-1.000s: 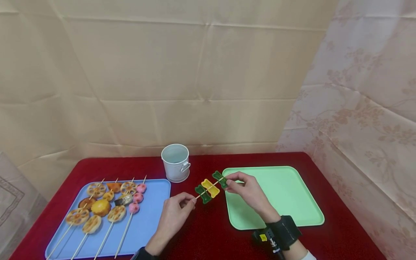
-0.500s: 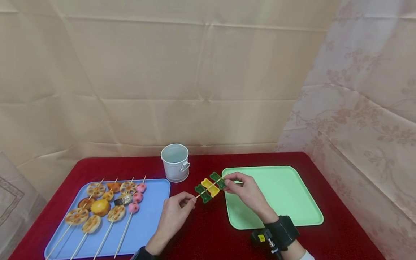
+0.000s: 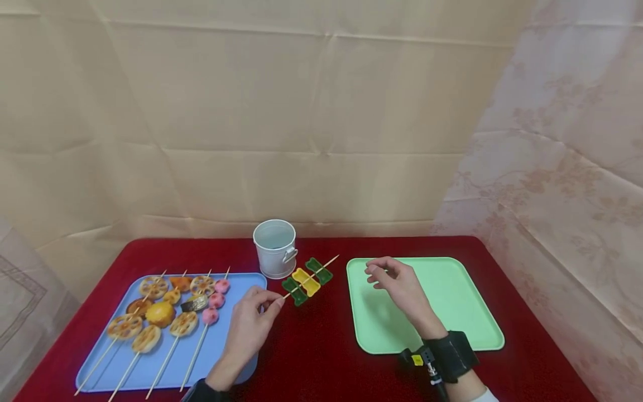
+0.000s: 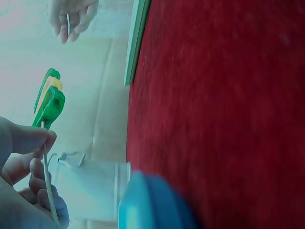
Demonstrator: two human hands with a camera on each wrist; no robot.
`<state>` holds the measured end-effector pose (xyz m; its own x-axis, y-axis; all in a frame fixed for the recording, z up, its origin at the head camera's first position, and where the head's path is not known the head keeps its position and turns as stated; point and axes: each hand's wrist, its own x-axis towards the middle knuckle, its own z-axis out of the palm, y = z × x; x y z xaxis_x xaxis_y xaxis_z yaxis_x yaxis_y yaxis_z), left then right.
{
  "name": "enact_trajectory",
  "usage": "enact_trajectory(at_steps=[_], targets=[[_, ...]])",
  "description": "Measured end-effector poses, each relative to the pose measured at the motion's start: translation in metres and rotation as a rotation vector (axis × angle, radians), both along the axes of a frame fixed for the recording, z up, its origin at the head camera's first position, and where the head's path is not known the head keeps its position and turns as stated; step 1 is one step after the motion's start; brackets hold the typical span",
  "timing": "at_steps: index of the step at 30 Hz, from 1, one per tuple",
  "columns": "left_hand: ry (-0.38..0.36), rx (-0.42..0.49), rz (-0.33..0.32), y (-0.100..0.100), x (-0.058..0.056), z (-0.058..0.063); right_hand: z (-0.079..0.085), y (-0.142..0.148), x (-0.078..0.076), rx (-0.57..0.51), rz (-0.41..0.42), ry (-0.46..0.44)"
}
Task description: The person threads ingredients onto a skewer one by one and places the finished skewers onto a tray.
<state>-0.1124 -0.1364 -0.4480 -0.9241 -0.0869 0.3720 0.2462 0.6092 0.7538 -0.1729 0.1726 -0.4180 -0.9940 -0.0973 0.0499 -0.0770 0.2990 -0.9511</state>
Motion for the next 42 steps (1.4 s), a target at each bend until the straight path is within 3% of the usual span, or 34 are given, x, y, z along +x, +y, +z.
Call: enact_trajectory(at_steps=[6,11,20,23,30,38,42], targets=[[0.069,-0.03,0.006,-0.015,0.003,0.001,0.0,0.002,-0.001,0.036,-0.009,0.018],[0.07,-0.089,0.009,-0.029,0.006,0.003,-0.002,0.004,-0.002,0.047,-0.016,0.024],[-0.034,-0.226,0.079,-0.056,0.019,0.006,-0.003,0.006,-0.004,0.057,-0.022,0.005],[-0.066,-0.238,0.094,-0.064,0.023,0.005,-0.002,0.006,-0.003,0.056,-0.021,0.002],[-0.225,-0.235,0.113,-0.078,0.028,0.006,-0.003,0.006,-0.003,0.062,-0.028,-0.001],[-0.175,-0.241,0.14,-0.084,0.029,0.015,-0.004,0.007,-0.005,0.068,-0.028,-0.002],[-0.26,-0.235,0.143,-0.086,0.031,0.016,-0.004,0.006,-0.005,0.06,-0.024,-0.001]])
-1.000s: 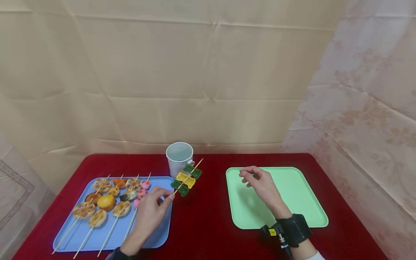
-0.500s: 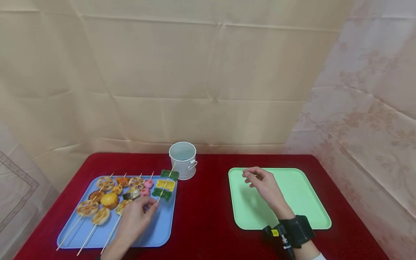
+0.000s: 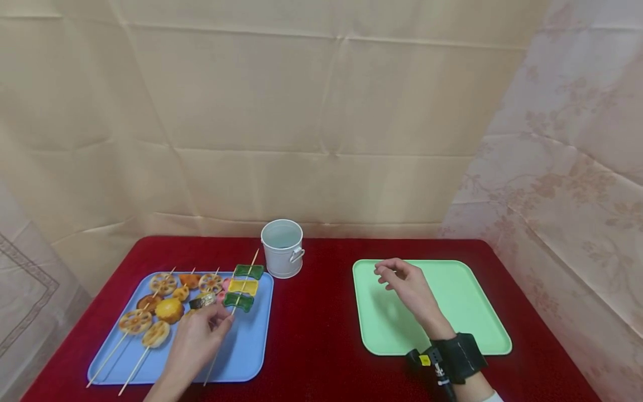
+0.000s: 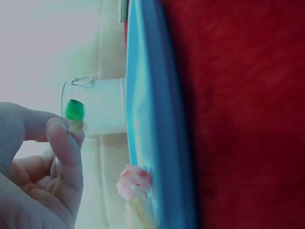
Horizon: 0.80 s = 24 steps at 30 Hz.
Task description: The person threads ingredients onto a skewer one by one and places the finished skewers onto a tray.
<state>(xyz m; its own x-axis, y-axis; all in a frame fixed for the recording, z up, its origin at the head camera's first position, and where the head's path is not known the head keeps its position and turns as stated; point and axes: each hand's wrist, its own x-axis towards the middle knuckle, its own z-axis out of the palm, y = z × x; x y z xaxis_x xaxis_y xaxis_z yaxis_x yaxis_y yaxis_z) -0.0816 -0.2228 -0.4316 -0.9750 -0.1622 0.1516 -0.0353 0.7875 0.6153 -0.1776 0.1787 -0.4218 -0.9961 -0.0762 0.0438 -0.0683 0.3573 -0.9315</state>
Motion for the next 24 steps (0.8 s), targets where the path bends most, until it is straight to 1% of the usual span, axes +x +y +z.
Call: enact_trajectory(at_steps=[3,5,7,10,12,14,18,22,24], targets=[[-0.075,0.004,0.02,-0.002,0.0,-0.003,0.0,0.0,0.0,-0.001,0.005,0.005],[-0.107,-0.009,0.018,-0.003,-0.001,-0.005,0.0,0.0,0.0,0.006,0.011,0.013],[-0.107,-0.039,0.002,-0.003,-0.003,-0.008,0.0,0.001,0.0,0.008,0.011,0.016],[-0.09,-0.087,-0.044,-0.003,-0.006,-0.01,-0.001,0.001,0.001,0.01,0.014,0.014],[-0.085,-0.104,-0.069,-0.003,-0.008,-0.011,-0.001,0.001,0.001,0.007,0.012,0.013],[-0.105,-0.099,-0.084,-0.002,-0.01,-0.012,-0.002,0.0,0.001,0.006,0.015,0.012],[-0.16,-0.078,-0.094,-0.002,-0.012,-0.015,-0.001,-0.001,0.001,0.004,0.018,0.011],[-0.175,-0.07,-0.101,-0.002,-0.011,-0.017,0.0,-0.002,0.001,0.009,0.018,0.007],[-0.199,-0.063,-0.097,-0.001,-0.011,-0.016,0.001,-0.002,0.0,0.011,0.019,0.007]])
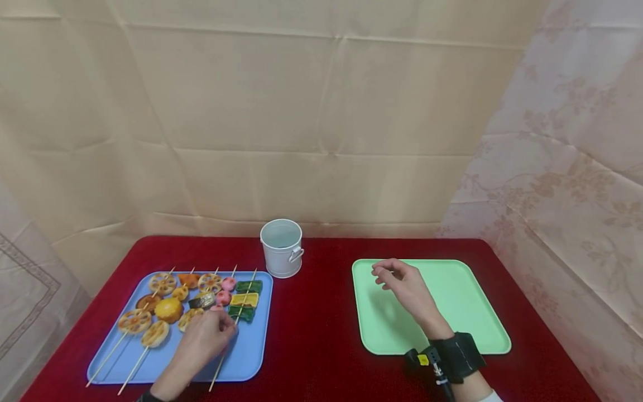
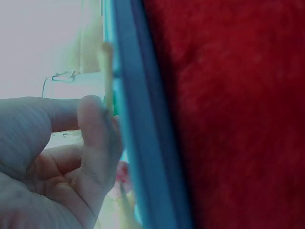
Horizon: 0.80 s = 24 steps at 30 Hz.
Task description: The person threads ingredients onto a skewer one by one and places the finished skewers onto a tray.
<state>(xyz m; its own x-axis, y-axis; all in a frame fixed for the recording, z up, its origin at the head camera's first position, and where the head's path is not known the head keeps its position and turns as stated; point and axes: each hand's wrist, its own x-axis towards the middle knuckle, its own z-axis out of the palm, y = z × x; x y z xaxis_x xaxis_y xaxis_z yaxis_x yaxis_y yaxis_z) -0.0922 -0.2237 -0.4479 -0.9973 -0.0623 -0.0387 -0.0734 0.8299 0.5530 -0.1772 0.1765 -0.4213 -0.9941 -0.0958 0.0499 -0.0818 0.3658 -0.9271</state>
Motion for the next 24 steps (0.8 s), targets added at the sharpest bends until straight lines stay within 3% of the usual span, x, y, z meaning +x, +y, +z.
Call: enact_trajectory(at_steps=[6,11,16,21,24], targets=[[-0.052,-0.072,-0.003,-0.004,-0.004,0.015,0.004,0.007,0.002,0.042,0.002,0.019],[0.11,-0.119,-0.051,-0.023,-0.013,0.034,0.01,0.023,0.004,0.142,-0.013,0.051],[0.271,-0.176,-0.104,-0.046,-0.021,0.045,0.015,0.048,0.006,0.324,-0.047,0.138],[0.35,-0.234,-0.126,-0.073,-0.03,0.047,0.016,0.077,0.011,0.445,-0.095,0.202],[0.355,-0.287,-0.134,-0.09,-0.034,0.046,0.012,0.095,0.013,0.521,-0.126,0.233]])
